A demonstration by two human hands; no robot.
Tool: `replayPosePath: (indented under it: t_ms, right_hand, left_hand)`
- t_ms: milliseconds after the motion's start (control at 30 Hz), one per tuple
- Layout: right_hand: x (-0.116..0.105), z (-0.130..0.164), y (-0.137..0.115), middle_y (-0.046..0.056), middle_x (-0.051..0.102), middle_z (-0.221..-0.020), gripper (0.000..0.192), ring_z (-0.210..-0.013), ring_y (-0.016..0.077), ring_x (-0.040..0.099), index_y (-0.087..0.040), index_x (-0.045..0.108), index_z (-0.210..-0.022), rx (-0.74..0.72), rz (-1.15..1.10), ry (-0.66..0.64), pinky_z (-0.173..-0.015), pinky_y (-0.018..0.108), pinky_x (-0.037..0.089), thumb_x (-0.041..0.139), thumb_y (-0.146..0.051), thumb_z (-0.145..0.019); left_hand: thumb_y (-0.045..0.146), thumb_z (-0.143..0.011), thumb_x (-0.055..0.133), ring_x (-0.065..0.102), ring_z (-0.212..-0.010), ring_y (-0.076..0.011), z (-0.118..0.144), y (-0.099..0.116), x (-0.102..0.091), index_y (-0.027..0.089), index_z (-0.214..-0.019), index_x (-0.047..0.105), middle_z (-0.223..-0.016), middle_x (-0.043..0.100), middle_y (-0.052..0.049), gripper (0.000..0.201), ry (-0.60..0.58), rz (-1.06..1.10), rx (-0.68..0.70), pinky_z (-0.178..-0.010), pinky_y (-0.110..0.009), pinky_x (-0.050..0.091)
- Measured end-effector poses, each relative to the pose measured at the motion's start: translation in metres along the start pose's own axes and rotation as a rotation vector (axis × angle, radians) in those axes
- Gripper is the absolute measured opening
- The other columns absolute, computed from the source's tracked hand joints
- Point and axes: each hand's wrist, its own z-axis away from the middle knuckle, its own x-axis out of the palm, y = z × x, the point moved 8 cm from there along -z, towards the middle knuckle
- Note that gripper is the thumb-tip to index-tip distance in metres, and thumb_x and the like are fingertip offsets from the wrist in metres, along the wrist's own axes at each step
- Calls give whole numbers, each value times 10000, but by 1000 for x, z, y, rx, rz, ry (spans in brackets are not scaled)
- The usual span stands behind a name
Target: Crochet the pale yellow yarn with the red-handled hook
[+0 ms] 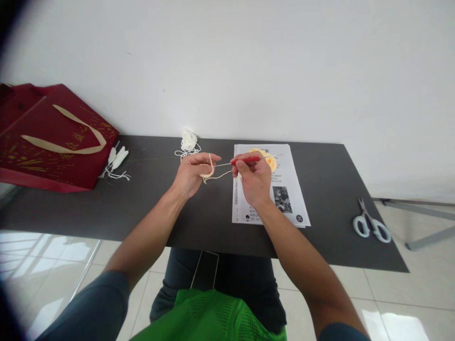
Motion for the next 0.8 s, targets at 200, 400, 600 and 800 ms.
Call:
replayPosePath:
  t_ms: [200,400,600,800]
  right_hand:
    - [4,2,-2,-17,729,-848,188,-586,92,605,-253,663,-848,-11,-2,-48,-554,266,482,823,-347,-819]
    - [5,3,0,-19,730,-835,221,-567,91,600,-254,657,-843,7,-11,-58,-543,265,483,836,-379,-803]
    - [6,3,5,-26,732,-822,226,-574,82,595,-250,655,-834,89,-78,-51,-529,238,486,851,-353,-787]
    - [-1,4,26,-44,747,-778,282,-623,67,637,-234,665,-789,298,-216,47,-537,174,546,913,-343,-710]
  left_hand:
    - [127,-573,685,500,-535,-112,0,-5,6,106,-832,805,-595,615,-38,286,-89,157,-151,-542,-273,337]
    - [138,-549,652,474,-510,-111,0,-8,10,79,-778,784,-548,562,-39,270,-118,240,-219,-553,-291,379]
    - [162,-584,657,480,-514,-125,-1,-10,9,96,-730,772,-529,546,-39,198,-145,256,-214,-567,-307,399]
    - [182,-627,825,559,-618,-115,-3,0,0,157,-799,809,-668,678,-31,175,-73,97,-25,-633,-275,419]
